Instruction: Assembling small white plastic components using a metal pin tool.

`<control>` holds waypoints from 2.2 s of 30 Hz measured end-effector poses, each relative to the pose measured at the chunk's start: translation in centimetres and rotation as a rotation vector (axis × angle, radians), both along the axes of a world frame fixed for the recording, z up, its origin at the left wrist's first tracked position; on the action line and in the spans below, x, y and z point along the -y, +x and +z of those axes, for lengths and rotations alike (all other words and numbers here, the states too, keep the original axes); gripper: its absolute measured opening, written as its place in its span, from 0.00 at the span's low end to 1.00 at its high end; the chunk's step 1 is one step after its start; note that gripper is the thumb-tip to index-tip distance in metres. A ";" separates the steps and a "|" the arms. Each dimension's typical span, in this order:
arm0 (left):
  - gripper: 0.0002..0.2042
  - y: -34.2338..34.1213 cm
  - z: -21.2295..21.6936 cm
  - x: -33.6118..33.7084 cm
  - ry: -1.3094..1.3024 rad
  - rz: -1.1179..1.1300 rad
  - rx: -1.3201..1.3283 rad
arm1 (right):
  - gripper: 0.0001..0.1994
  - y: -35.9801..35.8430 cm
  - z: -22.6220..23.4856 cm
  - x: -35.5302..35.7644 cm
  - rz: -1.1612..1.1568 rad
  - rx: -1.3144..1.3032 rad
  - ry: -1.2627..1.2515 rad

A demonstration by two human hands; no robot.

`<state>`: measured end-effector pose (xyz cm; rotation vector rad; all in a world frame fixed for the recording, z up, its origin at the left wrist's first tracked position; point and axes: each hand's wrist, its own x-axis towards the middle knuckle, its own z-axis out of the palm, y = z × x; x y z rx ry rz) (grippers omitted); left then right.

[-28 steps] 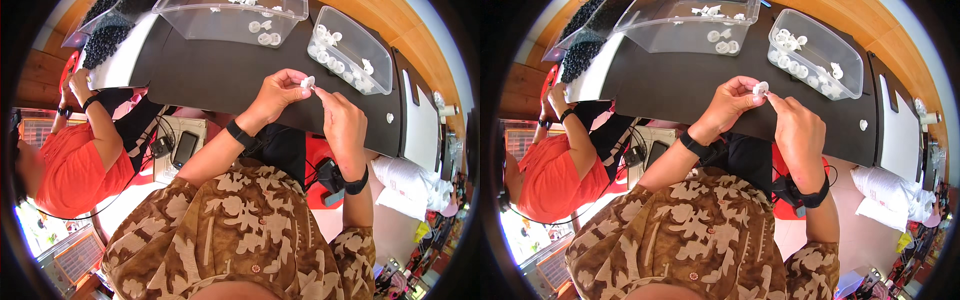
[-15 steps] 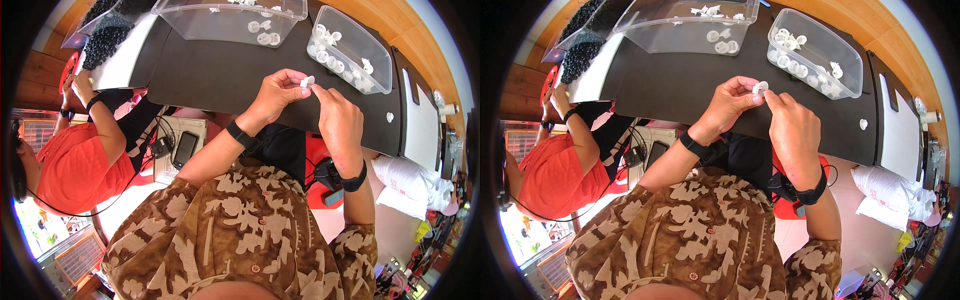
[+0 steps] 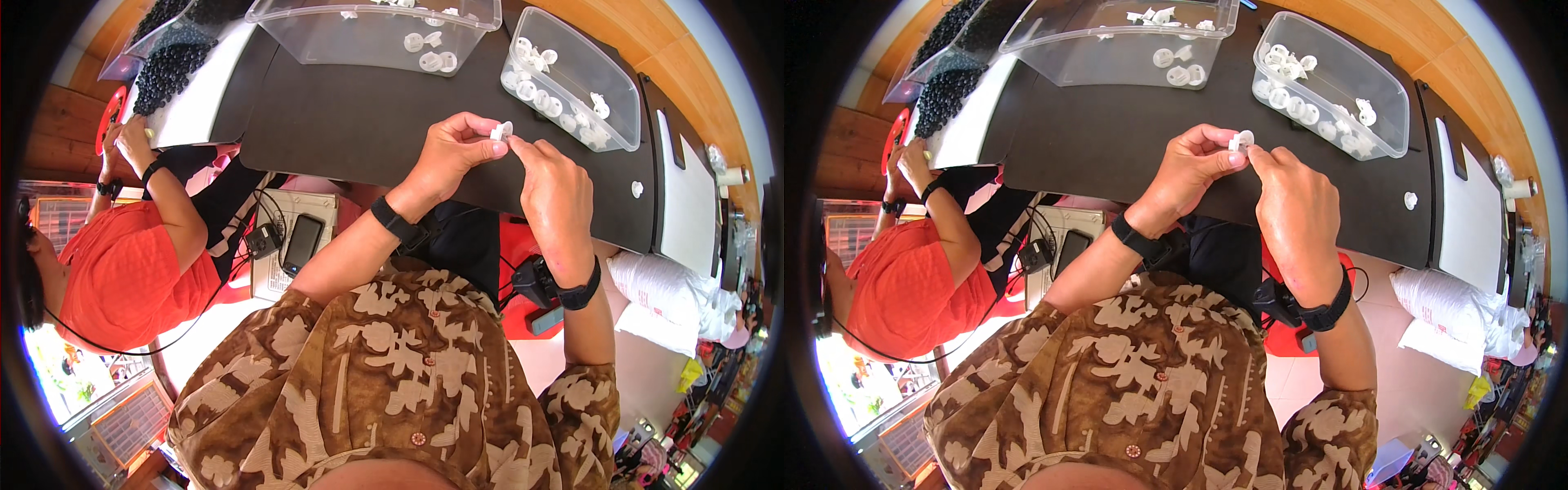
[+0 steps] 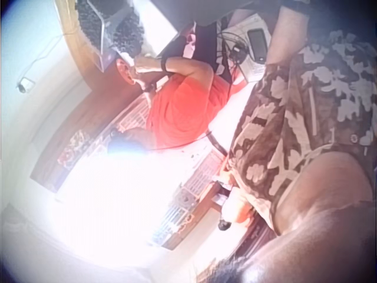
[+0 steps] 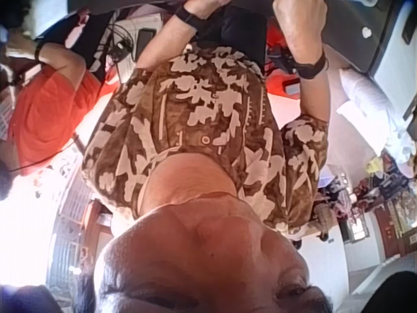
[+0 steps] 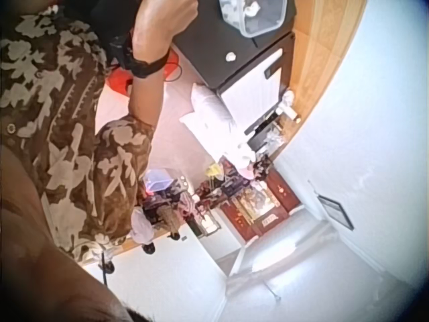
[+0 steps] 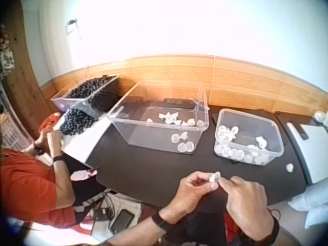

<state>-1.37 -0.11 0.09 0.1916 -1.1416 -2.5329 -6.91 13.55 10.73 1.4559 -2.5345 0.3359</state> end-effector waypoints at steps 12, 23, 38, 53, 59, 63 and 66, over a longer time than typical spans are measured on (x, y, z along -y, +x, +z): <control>0.10 0.0 0.2 0.1 0.043 -0.037 0.050 | 0.14 -1.1 0.3 -1.3 0.069 0.008 0.047; 0.12 0.3 1.1 -2.2 0.255 -0.134 -0.051 | 0.08 -2.8 -3.3 -1.4 0.014 1.226 -0.706; 0.08 0.2 5.7 -4.5 0.099 -0.256 -0.091 | 0.07 -6.5 2.5 -5.3 0.098 1.392 -0.495; 0.10 -0.5 7.0 -4.9 0.192 -0.220 -0.090 | 0.07 -8.4 5.9 -3.7 0.136 1.305 -0.282; 0.19 0.0 7.6 -3.2 0.218 -0.200 -0.108 | 0.08 -10.0 6.9 -1.3 0.166 1.354 -0.205; 0.21 0.9 7.0 -1.8 0.181 -0.171 -0.080 | 0.08 -10.9 8.3 0.6 0.149 1.237 -0.135; 0.21 1.4 5.4 -0.8 0.188 -0.123 -0.043 | 0.08 -11.0 9.6 2.4 0.178 1.176 -0.120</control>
